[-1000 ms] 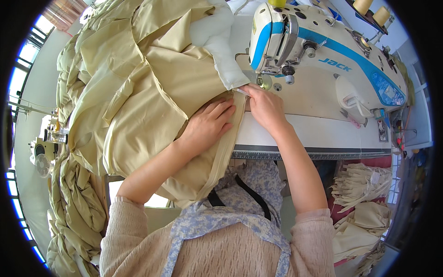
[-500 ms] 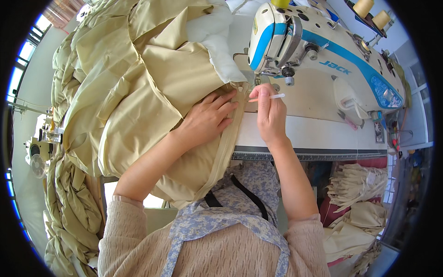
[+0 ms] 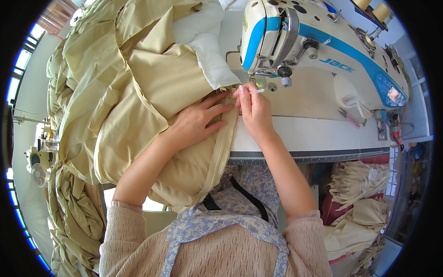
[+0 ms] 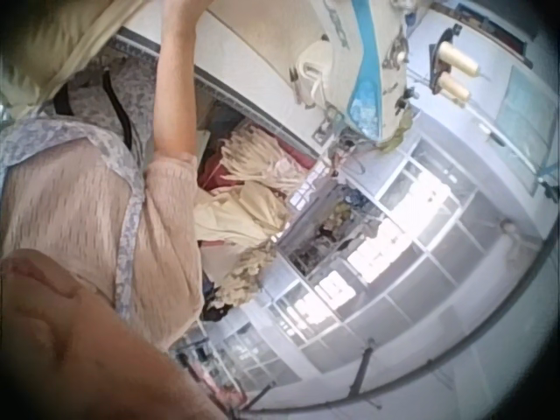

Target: The person sews a zipper onto a beige fabric item using a sewing machine. They guide the fabric and zipper under the needle, adjust the material, and trim threads with scissors. The work continues across multiple sections of the item.

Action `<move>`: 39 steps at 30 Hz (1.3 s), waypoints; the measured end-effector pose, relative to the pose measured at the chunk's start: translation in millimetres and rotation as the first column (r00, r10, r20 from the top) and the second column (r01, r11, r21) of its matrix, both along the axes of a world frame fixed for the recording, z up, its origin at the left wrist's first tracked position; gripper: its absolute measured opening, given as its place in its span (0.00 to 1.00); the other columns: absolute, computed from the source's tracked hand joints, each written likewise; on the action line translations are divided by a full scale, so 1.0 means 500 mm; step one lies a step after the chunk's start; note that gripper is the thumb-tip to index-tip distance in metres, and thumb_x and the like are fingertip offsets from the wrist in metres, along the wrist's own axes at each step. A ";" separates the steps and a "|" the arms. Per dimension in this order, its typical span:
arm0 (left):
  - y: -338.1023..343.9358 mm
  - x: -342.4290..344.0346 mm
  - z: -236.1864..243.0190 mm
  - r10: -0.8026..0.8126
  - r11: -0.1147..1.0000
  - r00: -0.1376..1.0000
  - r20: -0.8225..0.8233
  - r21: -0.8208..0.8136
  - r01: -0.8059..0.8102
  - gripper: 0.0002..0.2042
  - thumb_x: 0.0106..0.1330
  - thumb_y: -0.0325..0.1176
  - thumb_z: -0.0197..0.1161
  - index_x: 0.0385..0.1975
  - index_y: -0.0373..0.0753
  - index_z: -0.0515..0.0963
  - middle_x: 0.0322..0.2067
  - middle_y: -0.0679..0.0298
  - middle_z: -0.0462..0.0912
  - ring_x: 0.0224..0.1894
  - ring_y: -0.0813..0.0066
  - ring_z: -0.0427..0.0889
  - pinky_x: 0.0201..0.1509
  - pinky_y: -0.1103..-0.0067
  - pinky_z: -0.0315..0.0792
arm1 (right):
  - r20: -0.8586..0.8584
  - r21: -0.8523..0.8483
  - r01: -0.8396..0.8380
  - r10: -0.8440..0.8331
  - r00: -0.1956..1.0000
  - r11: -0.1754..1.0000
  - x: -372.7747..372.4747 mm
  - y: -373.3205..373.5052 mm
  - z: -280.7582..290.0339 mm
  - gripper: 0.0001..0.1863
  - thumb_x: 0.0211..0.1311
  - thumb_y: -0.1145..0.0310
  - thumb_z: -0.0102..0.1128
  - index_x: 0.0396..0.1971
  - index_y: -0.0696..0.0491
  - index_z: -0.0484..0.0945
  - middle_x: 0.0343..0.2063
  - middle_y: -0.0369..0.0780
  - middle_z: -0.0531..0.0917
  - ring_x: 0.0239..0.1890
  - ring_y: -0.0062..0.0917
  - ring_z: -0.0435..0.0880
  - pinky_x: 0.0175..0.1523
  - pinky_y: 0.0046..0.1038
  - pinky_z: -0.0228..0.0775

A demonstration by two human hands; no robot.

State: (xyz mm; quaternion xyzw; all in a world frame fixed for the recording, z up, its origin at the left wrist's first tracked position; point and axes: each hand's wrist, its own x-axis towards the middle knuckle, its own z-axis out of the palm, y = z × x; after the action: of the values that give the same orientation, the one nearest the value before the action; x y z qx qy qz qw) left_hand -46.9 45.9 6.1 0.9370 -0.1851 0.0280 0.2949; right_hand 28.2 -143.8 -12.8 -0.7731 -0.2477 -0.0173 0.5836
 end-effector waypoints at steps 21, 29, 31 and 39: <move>0.002 0.001 -0.003 0.002 0.999 1.000 0.002 -0.041 -0.002 0.23 0.67 0.36 0.67 0.63 0.50 0.77 0.70 0.57 0.71 0.61 0.51 0.79 0.63 0.62 0.75 | 0.059 -0.048 0.011 -0.009 0.998 0.999 0.002 0.010 -0.006 0.15 0.83 0.64 0.47 0.38 0.57 0.77 0.25 0.36 0.81 0.25 0.16 0.78 0.35 0.21 0.74; -0.002 -0.002 -0.001 0.014 0.999 1.000 -0.011 -0.033 -0.014 0.22 0.67 0.36 0.68 0.61 0.49 0.78 0.70 0.58 0.70 0.63 0.51 0.78 0.64 0.62 0.74 | -0.024 0.004 -0.004 0.004 1.000 1.000 -0.001 0.007 0.001 0.15 0.83 0.62 0.47 0.39 0.57 0.77 0.25 0.35 0.81 0.26 0.15 0.77 0.35 0.20 0.72; 0.002 -0.006 -0.008 0.017 0.999 0.999 0.049 -0.047 -0.015 0.19 0.68 0.35 0.67 0.59 0.48 0.80 0.69 0.58 0.72 0.62 0.51 0.78 0.63 0.63 0.75 | -0.076 0.103 -0.001 0.009 0.997 0.995 -0.005 -0.005 0.004 0.15 0.83 0.62 0.47 0.39 0.56 0.78 0.27 0.35 0.82 0.27 0.15 0.77 0.36 0.19 0.71; 0.007 0.061 -0.019 0.318 0.883 0.918 -0.236 -0.279 -0.378 0.13 0.77 0.37 0.59 0.47 0.32 0.79 0.39 0.61 0.86 0.37 0.71 0.83 0.45 0.75 0.77 | -0.077 0.257 0.214 -0.201 0.977 0.942 -0.099 -0.187 0.011 0.13 0.82 0.65 0.49 0.47 0.58 0.79 0.34 0.37 0.83 0.32 0.15 0.76 0.40 0.19 0.70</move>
State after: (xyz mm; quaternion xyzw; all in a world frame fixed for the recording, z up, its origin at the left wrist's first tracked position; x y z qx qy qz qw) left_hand -16.3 49.4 -3.3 0.8935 0.0216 0.0240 0.4480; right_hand -21.3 -237.1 -7.5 -0.7105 -0.1458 -0.0925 0.6822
